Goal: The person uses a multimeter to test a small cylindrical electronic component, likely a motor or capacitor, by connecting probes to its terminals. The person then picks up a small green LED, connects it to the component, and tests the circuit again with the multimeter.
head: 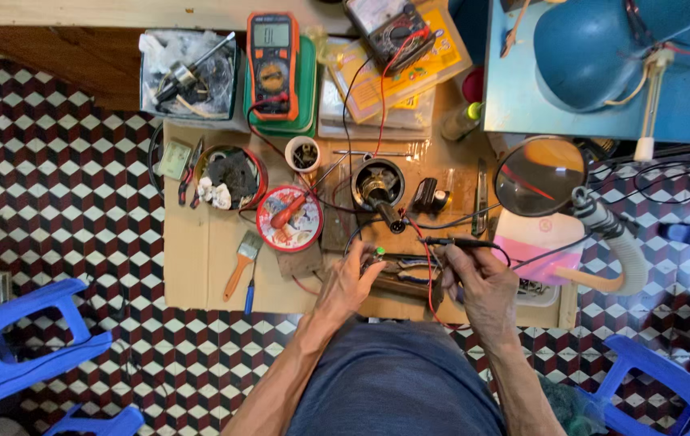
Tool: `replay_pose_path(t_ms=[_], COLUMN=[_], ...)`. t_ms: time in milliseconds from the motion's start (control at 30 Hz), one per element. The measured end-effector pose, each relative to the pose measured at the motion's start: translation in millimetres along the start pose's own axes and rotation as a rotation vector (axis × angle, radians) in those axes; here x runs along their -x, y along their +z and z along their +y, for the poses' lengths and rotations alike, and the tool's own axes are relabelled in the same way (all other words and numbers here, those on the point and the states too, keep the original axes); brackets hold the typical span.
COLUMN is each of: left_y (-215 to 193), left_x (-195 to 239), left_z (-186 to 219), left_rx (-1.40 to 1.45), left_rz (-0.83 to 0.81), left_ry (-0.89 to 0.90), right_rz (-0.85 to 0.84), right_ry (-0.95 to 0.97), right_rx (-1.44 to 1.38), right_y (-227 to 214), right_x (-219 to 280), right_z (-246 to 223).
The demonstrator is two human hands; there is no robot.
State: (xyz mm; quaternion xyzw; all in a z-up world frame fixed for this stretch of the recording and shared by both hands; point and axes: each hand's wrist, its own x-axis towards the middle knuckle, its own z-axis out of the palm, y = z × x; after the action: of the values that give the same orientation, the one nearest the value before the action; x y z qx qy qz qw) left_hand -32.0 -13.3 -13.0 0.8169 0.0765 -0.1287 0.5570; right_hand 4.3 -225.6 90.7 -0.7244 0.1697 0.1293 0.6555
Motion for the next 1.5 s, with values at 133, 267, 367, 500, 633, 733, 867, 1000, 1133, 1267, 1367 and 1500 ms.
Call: replay_pose_path(t_ms=[133,267,367,500,633,733,867,1000,1133,1267,1367,1500], left_y=[7.5,10.0,13.2,16.2,19.9,18.6,15.5,11.2,10.3,3.1,3.7,3.8], left_x=[-5.9,-8.6,-10.4,-9.9,-9.0,-9.0,-8.5,-7.1,-3.3,-4.2,-2.2,-2.1], left_z=[15.0,27.7,32.1,35.7,42.4,48.2,53.6,53.7,50.9,55.0,55.0,54.7], left_rx=[-0.006,0.086,0.094,0.097,0.090,0.118,0.059,0.045,0.040,-0.064,-0.037,-0.010], left_rz=[0.038,0.129,0.090,0.073,0.078,0.055,0.059,0.051,0.101,0.124,0.122,0.125], left_ry=[0.044,0.188,0.078,0.126,0.140,0.091,0.056,0.049,0.111,0.113,0.115,0.091], right_rz=[-0.108,-0.149,-0.165,-0.185,-0.158,-0.163,-0.156,-0.129,-0.089,-0.086,-0.113,-0.132], right_ry=[-0.031,-0.057,-0.054,-0.073,-0.004,-0.005,-0.015,-0.062,0.008,0.051,-0.019,0.070], right_rx=[-0.045,0.017,0.030,0.032,0.052,0.042,0.056,0.192,0.273,0.196,0.150,0.158], right_y=[-1.6,-4.4,-8.5,-8.2,-7.0,-5.7,-1.4,1.6,1.3,6.4,6.8,4.5], right_x=[-0.9,0.7,0.4,-2.3,0.0,-0.5,0.3,1.2,0.7,-5.6,-11.4,-18.7], right_z=[0.3,1.5,5.7,15.0,19.3,15.6,9.1,5.1,8.7,15.0,28.4,39.7])
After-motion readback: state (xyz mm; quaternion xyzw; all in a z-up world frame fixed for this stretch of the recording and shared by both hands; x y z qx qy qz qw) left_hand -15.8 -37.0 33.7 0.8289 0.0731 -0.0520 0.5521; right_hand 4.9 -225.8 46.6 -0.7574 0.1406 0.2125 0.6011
